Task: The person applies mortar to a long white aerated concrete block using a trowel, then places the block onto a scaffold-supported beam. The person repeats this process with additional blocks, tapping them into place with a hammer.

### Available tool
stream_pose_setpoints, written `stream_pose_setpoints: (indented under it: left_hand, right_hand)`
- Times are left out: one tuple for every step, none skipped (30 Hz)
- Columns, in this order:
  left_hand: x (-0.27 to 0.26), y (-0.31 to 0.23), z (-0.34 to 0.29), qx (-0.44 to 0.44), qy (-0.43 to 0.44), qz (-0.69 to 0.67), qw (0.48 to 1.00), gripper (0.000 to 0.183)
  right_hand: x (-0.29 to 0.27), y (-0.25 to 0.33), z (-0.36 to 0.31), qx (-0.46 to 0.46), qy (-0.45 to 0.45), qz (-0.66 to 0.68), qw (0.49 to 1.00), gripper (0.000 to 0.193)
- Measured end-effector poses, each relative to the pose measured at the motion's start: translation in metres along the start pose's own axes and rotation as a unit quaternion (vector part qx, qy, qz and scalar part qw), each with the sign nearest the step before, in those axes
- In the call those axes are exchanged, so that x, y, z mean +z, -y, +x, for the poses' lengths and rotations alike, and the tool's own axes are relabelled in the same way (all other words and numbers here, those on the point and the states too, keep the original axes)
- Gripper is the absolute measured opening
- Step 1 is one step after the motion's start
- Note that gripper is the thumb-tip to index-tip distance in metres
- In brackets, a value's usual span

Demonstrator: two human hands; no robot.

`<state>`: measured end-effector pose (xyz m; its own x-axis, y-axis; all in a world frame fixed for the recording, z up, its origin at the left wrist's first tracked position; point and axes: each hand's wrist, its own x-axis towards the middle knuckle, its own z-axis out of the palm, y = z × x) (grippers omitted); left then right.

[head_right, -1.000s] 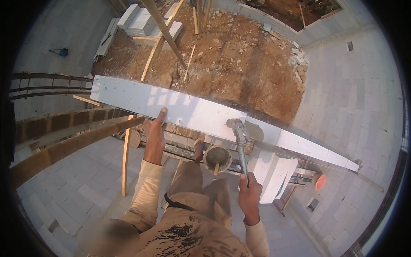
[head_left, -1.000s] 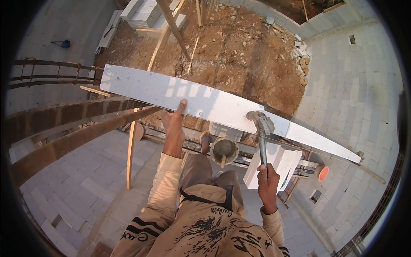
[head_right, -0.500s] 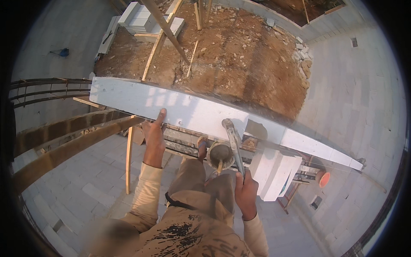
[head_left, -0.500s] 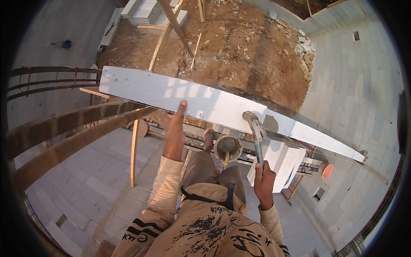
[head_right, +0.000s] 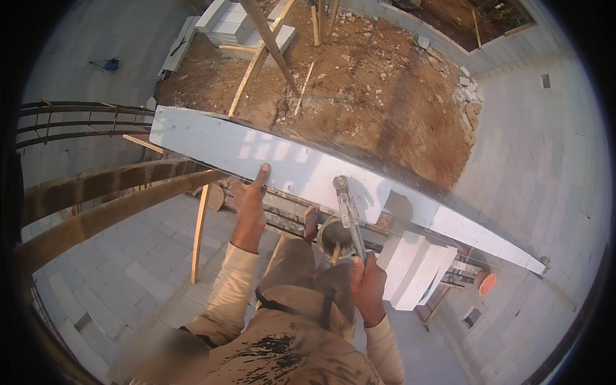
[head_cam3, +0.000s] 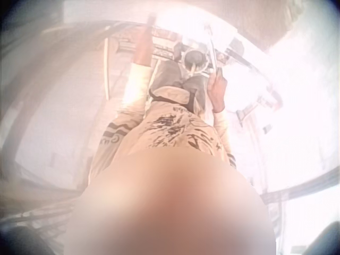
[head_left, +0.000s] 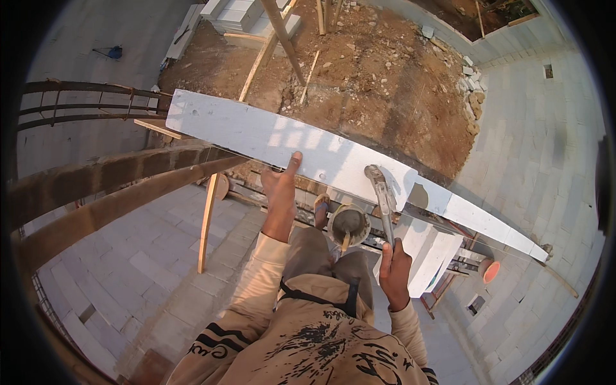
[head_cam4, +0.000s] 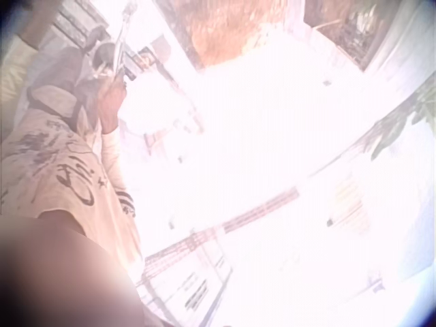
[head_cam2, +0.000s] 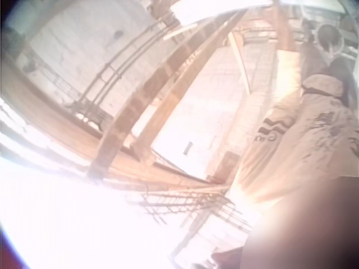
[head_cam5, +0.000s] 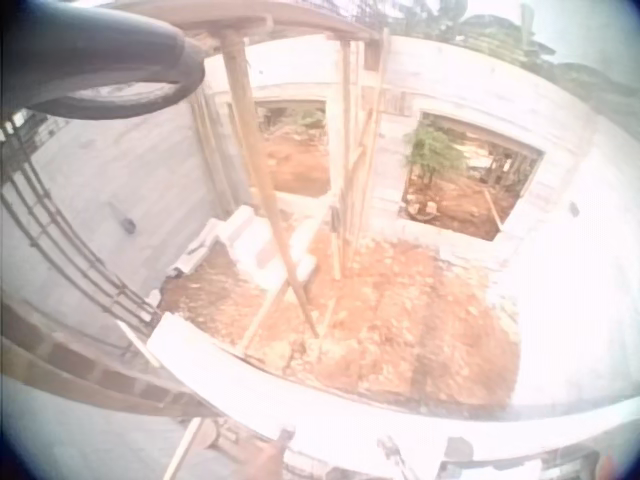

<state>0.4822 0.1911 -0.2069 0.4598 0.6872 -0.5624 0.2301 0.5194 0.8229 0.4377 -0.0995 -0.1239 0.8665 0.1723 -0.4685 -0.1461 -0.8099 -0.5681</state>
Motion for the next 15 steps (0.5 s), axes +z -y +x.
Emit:
stream_pose_setpoints:
  left_hand:
    - [0.000,-0.002,0.000,-0.005,0.012,-0.001,1.000,0.062]
    - [0.000,-0.004,-0.001,-0.008,0.017,-0.002,1.000,0.061]
    - [0.000,-0.006,-0.002,-0.004,0.020,-0.008,1.000,0.061]
    - [0.001,-0.007,-0.003,0.001,0.021,-0.012,1.000,0.061]
    - [0.002,-0.008,-0.003,0.005,0.022,-0.015,1.000,0.060]
    - [0.002,-0.009,-0.002,0.002,0.017,-0.006,1.000,0.059]
    - [0.002,-0.010,-0.003,-0.008,0.012,0.007,1.000,0.058]
    - [0.002,-0.011,-0.004,-0.020,0.005,0.019,1.000,0.058]
    - [0.002,-0.011,-0.004,-0.012,0.005,0.015,1.000,0.055]
    - [0.003,-0.012,-0.005,-0.005,0.003,0.008,1.000,0.053]
    - [0.004,-0.012,-0.006,0.006,0.007,-0.001,1.000,0.052]
    - [0.004,-0.013,-0.007,0.001,0.006,-0.002,1.000,0.051]
    - [0.005,-0.014,-0.008,0.000,0.008,-0.006,1.000,0.051]
    - [0.005,-0.014,-0.008,0.003,0.013,-0.011,1.000,0.051]
    - [0.005,-0.015,-0.008,0.005,0.016,-0.013,1.000,0.051]
  right_hand:
    - [-0.002,0.003,0.002,-0.006,-0.005,0.013,1.000,0.034]
    - [-0.007,0.008,0.002,-0.006,-0.009,0.024,1.000,0.033]
    - [-0.011,0.014,-0.001,-0.002,-0.012,0.036,0.999,0.033]
    - [-0.015,0.019,-0.003,0.023,-0.005,0.050,0.998,0.032]
    - [-0.020,0.025,-0.007,-0.010,-0.028,0.067,0.997,0.031]
    - [-0.023,0.029,-0.010,-0.027,-0.041,0.081,0.995,0.030]
    - [-0.020,0.033,-0.015,-0.015,-0.064,0.110,0.992,0.055]
    - [-0.020,0.034,-0.017,-0.054,-0.082,0.114,0.989,0.057]
    - [-0.014,0.036,-0.019,-0.107,-0.105,0.147,0.978,0.056]
    - [-0.008,0.035,-0.017,-0.162,-0.135,0.175,0.962,0.056]
    - [-0.001,0.034,-0.015,-0.173,-0.138,0.135,0.966,0.055]
    - [0.010,0.033,-0.007,-0.206,-0.151,0.097,0.962,0.054]
    - [0.009,0.030,-0.003,-0.202,-0.113,0.062,0.971,0.041]
    - [0.010,0.029,0.001,-0.125,-0.044,0.000,0.991,0.032]
    - [0.012,0.030,0.009,-0.105,-0.002,0.007,0.994,0.030]
